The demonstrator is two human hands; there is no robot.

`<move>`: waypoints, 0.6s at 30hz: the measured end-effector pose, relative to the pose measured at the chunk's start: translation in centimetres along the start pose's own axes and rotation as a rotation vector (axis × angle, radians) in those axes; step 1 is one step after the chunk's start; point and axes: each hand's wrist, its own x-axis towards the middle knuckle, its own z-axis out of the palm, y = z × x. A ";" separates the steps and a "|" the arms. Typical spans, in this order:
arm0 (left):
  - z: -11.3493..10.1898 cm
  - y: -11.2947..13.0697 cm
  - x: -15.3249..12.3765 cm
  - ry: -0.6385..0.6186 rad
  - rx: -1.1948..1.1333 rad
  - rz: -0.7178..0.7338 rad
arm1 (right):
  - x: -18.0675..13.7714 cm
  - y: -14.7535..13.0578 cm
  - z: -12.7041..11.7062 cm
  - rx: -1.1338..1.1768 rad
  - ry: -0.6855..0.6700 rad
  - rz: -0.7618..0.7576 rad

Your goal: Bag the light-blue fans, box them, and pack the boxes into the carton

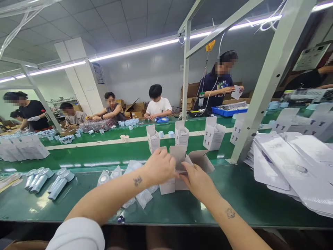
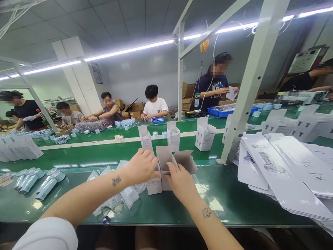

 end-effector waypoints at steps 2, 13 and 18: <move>1.6 1.8 -1.3 -0.042 -0.013 -0.031 | 0.2 0.4 -0.2 -0.047 -0.050 -0.031; 3.2 -7.4 -2.8 0.061 -0.313 -0.479 | 2.0 4.9 0.7 -0.046 -0.244 -0.176; 6.5 -18.4 -4.3 0.063 -0.186 -0.643 | 3.2 4.5 1.3 0.031 -0.260 -0.222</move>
